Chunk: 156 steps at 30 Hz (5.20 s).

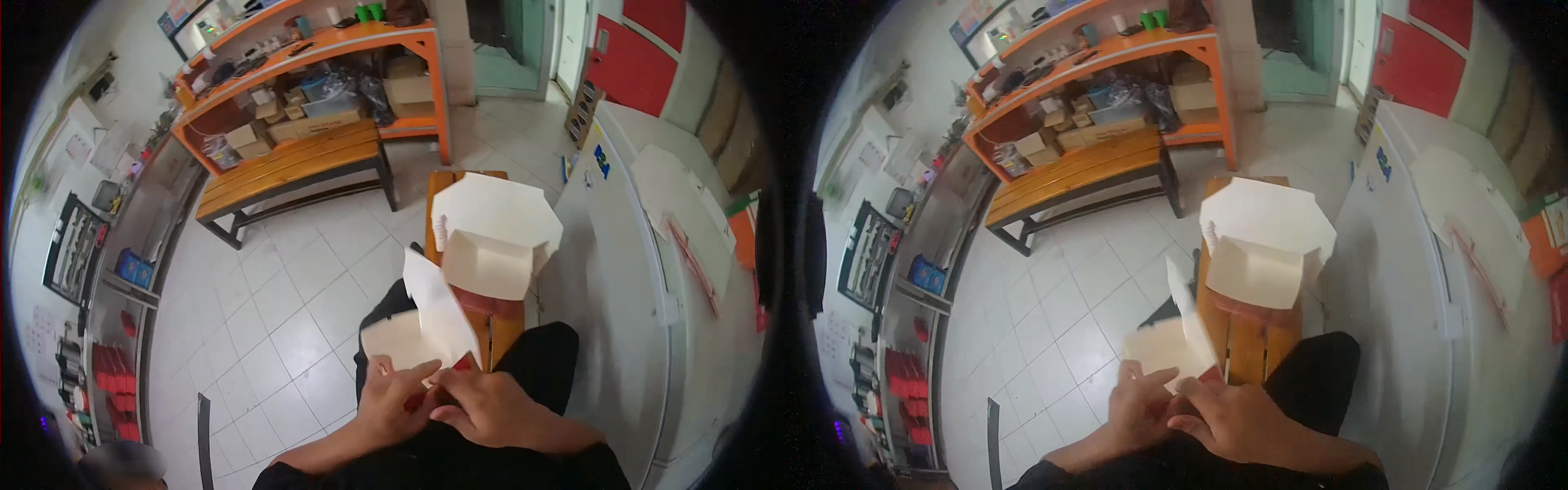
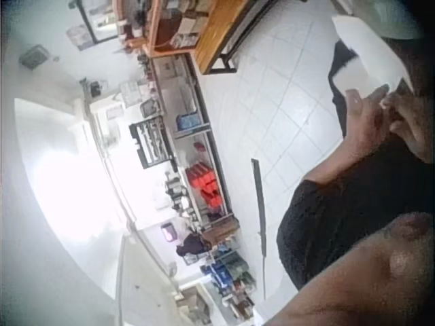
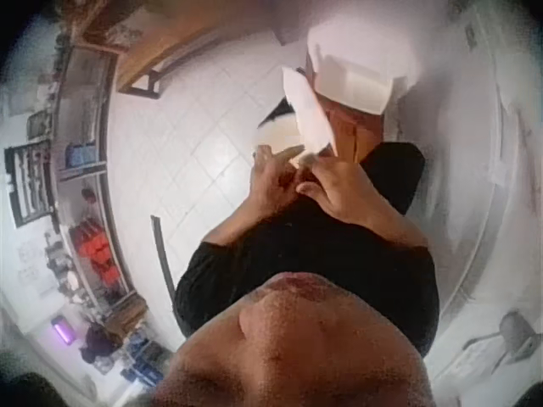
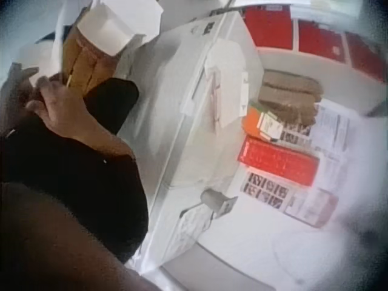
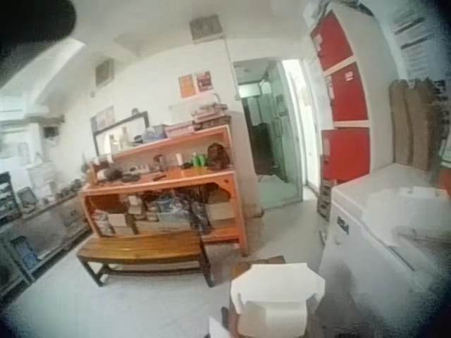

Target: The person assembles cardboard food boxes by folding and tucking flaps on a wooden bench in a kitchen environment.

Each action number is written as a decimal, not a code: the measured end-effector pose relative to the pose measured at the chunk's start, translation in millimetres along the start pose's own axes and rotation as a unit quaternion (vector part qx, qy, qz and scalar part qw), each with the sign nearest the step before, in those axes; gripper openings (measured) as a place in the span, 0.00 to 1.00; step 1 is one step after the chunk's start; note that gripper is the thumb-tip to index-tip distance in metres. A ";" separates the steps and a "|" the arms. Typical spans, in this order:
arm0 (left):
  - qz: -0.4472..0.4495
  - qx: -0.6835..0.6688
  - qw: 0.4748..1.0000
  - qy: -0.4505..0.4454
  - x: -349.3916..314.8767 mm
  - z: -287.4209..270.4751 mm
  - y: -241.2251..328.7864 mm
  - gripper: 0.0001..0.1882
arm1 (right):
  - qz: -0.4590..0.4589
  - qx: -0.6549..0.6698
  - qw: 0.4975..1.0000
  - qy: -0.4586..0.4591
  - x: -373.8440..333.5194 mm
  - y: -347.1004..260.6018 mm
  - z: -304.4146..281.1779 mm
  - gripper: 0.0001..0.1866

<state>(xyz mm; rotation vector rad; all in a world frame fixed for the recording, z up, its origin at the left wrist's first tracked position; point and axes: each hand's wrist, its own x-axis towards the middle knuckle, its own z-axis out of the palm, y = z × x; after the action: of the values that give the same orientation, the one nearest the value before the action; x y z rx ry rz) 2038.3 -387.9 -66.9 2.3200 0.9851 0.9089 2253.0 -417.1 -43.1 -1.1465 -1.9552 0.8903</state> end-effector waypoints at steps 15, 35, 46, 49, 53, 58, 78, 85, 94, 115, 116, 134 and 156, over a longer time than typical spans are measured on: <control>0.087 -0.221 0.971 -0.005 91.5 47.2 -5.1 0.19 | -0.073 0.544 0.732 0.404 -11.9 149.2 -67.0 0.23; -0.053 -0.139 0.981 -0.125 133.2 104.1 -189.3 0.27 | 0.401 -0.246 0.870 0.147 59.6 207.9 -93.3 0.28; -0.064 -0.167 0.980 -0.085 128.5 111.4 -199.0 0.28 | 0.327 -0.361 0.861 0.147 62.2 210.2 -90.6 0.14; -0.140 -0.236 0.960 -0.052 126.9 109.7 -158.7 0.27 | 0.331 -0.354 0.860 0.162 60.5 218.3 -91.7 0.12; -0.040 -0.153 0.987 -0.005 106.4 119.2 -146.1 0.26 | 0.343 -0.341 0.853 0.196 64.7 217.0 -83.5 0.11; -0.088 -0.215 0.971 0.052 88.9 138.1 -165.0 0.18 | 0.339 -0.365 0.848 0.179 70.3 214.0 -79.3 0.11; -0.099 -0.210 0.969 0.078 120.2 147.1 -166.9 0.25 | 0.091 -0.309 0.919 0.226 57.2 193.7 -98.2 0.15; -0.116 -0.255 0.957 0.069 119.8 143.0 -155.9 0.23 | 0.018 -0.470 0.862 0.189 100.8 201.4 -63.5 0.29; -0.151 -0.262 0.950 0.083 119.0 143.9 -163.7 0.20 | 0.147 -0.399 0.891 0.158 69.2 145.9 -137.1 0.32; -0.047 -0.186 0.965 0.179 114.1 123.3 -106.2 0.22 | 0.381 -0.367 0.785 0.324 -175.5 62.2 -387.5 0.12; -0.027 -0.187 0.967 0.171 115.5 120.7 -99.4 0.23 | 0.322 -0.436 0.745 0.388 -179.9 63.5 -383.9 0.11; -0.056 -0.555 0.827 0.068 116.2 27.3 45.3 0.19 | -0.152 -0.278 0.946 0.066 -9.4 -51.6 -81.6 0.13; 0.013 -0.422 0.906 -0.026 85.4 22.2 30.8 0.12 | -0.199 -0.183 0.905 0.329 7.6 15.6 -53.3 0.44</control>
<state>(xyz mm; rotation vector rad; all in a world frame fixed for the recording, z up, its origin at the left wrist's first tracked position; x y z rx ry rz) 2113.1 -346.5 -29.2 1.5973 0.3939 1.0140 2300.8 -393.1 -26.3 -1.0081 -1.7027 -0.0996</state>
